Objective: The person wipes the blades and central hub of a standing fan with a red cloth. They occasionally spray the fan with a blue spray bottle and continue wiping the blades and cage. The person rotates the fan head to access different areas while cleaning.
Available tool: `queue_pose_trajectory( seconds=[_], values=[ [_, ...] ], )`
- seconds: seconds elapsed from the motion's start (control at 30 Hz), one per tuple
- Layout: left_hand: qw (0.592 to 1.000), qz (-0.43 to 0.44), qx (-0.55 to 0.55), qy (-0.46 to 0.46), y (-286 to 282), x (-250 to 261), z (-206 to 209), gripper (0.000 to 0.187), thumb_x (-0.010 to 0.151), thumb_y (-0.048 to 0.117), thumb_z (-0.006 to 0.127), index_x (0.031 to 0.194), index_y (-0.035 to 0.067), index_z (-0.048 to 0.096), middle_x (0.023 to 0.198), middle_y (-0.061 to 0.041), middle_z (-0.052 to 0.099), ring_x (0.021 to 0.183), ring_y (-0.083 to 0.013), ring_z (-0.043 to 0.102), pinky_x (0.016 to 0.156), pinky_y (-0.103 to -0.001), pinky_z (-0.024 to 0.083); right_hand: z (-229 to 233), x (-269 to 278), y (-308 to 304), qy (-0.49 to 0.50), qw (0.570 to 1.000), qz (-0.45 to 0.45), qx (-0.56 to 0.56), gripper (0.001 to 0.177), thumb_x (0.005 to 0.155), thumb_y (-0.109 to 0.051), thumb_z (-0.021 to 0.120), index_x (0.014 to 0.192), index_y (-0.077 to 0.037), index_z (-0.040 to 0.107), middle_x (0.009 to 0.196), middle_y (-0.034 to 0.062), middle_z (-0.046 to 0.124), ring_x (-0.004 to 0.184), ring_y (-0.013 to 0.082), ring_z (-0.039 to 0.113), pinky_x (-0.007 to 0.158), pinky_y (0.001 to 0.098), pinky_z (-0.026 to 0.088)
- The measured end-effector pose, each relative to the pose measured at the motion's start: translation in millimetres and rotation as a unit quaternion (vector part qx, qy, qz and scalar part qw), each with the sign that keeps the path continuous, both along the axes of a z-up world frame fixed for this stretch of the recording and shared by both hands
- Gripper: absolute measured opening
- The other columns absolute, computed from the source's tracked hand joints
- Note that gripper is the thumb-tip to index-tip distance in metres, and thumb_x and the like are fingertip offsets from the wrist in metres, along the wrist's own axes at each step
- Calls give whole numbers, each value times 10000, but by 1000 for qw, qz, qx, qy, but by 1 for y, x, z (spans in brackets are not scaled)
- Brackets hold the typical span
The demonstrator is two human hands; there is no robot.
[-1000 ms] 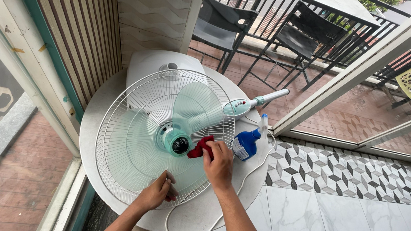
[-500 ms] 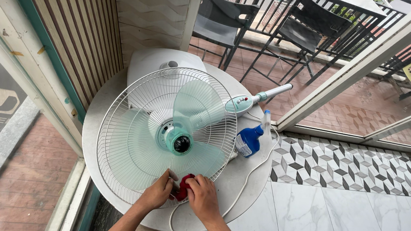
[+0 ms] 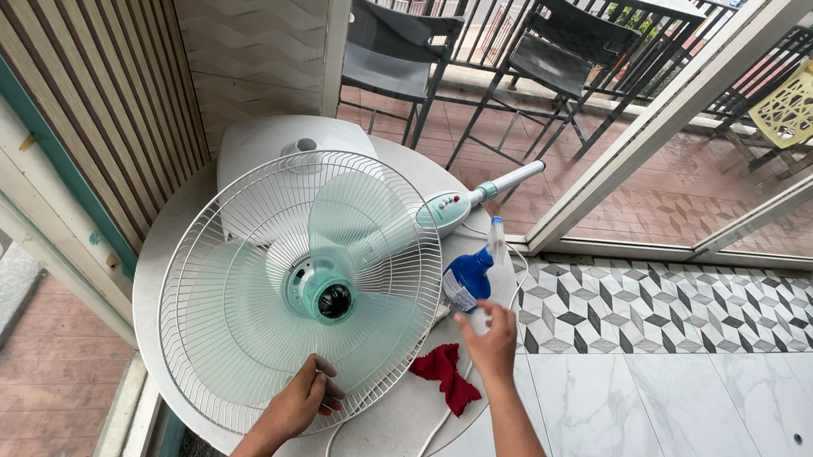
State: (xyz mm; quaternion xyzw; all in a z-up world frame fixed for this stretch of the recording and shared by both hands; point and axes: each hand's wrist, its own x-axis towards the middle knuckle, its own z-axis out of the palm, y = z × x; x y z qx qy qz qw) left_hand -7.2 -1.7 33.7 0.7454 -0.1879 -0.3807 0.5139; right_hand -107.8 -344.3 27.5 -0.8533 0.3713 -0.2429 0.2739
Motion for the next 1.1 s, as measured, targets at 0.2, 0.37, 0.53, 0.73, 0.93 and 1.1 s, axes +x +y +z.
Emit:
queue_pose_trajectory(
  seconds=[0.2,0.37,0.53,0.73,0.93,1.1],
  values=[
    [1000,6,-5,14,1,0,0,305,1050,174,247,1172,52,498,969,-161,770,844,-209,781,801,-358,648,15,80,-69,-227,967,-7,120,819,778,-314,876,1449,-113,452,1365,161,580,1169,249,605,961,375,505],
    [1000,-3,8,13,1,1,0,315,1051,177,232,1183,58,493,975,-155,769,851,-205,781,809,-354,651,5,90,-52,-187,965,-40,177,503,848,-282,806,1295,-103,663,1126,119,756,999,228,724,887,358,561],
    [1000,-14,16,11,-1,4,-3,325,1055,182,220,1192,62,489,986,-150,765,863,-199,781,816,-350,655,39,59,-8,-246,967,-13,59,381,901,-273,787,1232,-110,693,1126,61,759,1007,195,729,889,350,554],
    [1000,-13,12,-3,0,4,0,306,1051,167,237,1185,58,490,985,-147,772,863,-196,783,811,-348,653,117,-18,64,-340,936,87,-2,458,960,-179,697,1339,-3,511,1250,123,699,1162,250,656,1033,361,484],
    [1000,-16,2,-1,3,3,-2,284,1063,180,244,1191,56,466,989,-149,763,858,-187,773,790,-333,633,132,-76,140,-361,892,201,182,439,893,25,602,1231,31,321,914,151,703,998,310,741,1036,476,537],
    [1000,-5,-15,-2,2,5,-10,265,1065,185,277,1179,51,474,983,-136,759,839,-178,765,766,-323,623,117,-73,189,-167,891,238,349,494,858,10,636,1326,-1,479,723,121,706,806,224,759,857,408,608]
  ],
)
